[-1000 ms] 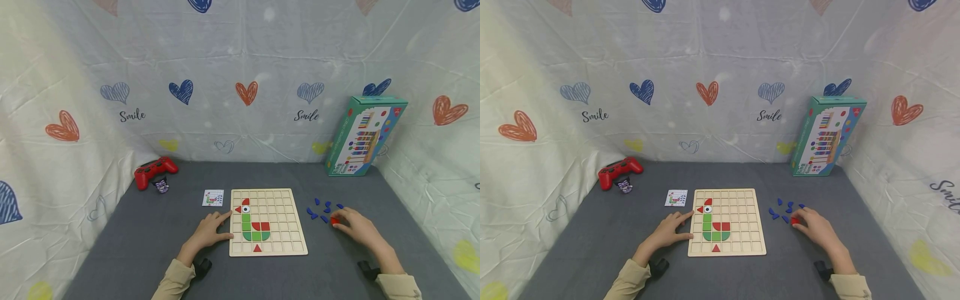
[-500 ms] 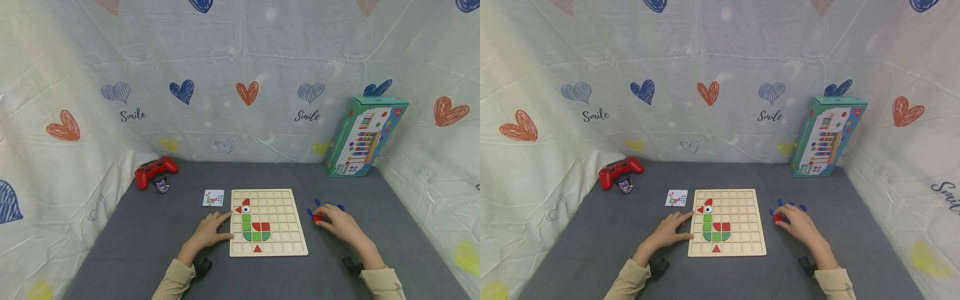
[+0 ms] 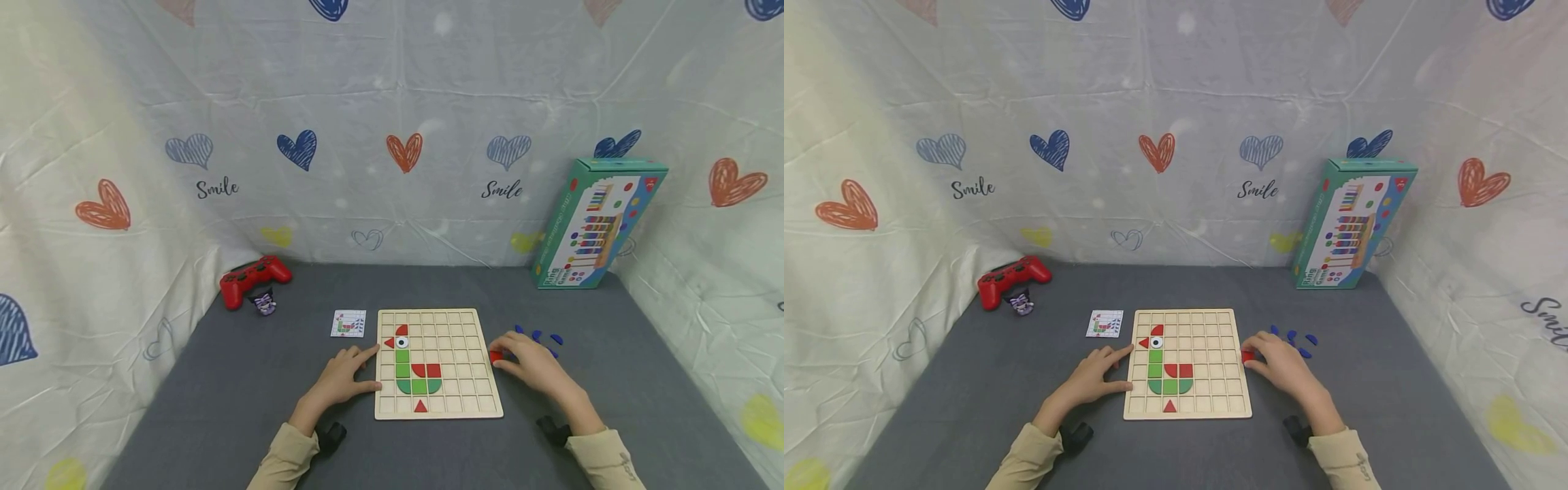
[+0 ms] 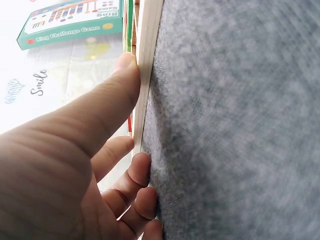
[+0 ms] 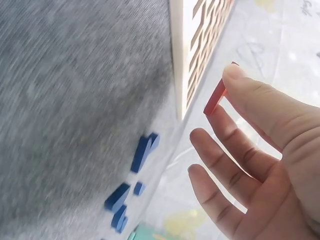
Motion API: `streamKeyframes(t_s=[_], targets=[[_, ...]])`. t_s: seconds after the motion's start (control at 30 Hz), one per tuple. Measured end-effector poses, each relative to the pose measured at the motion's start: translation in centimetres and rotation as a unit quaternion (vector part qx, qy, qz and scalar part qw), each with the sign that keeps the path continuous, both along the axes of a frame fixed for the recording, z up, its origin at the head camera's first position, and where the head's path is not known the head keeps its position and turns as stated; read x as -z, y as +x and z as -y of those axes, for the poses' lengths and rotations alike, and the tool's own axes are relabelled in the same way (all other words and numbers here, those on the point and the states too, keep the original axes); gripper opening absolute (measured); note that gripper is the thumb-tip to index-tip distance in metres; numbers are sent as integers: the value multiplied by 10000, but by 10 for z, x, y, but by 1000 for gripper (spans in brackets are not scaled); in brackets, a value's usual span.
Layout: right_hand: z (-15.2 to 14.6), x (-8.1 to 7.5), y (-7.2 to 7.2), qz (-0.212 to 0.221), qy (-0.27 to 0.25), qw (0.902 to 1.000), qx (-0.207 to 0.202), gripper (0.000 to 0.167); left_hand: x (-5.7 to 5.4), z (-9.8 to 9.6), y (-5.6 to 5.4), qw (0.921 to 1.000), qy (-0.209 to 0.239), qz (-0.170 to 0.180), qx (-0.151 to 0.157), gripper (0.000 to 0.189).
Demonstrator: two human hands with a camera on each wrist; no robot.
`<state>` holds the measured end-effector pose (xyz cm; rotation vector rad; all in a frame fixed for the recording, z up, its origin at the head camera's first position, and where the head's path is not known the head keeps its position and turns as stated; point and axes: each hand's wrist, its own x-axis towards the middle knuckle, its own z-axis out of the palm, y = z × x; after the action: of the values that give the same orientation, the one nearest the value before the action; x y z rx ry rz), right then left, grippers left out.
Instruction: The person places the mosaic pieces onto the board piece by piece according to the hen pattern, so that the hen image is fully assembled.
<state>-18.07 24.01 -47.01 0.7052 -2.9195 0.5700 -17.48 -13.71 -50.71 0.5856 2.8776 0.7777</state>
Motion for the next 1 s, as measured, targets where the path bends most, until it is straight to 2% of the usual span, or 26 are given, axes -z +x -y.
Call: streamKeyframes(t_s=[0.27, 1.0], targets=[[17, 2, -2, -102, 71, 9998, -167, 23, -1, -1, 1, 10000, -18, -5, 7, 75], [57, 7, -5, 180, -107, 9979, -614, 22, 3, 0, -1, 10000, -27, -17, 8, 76]])
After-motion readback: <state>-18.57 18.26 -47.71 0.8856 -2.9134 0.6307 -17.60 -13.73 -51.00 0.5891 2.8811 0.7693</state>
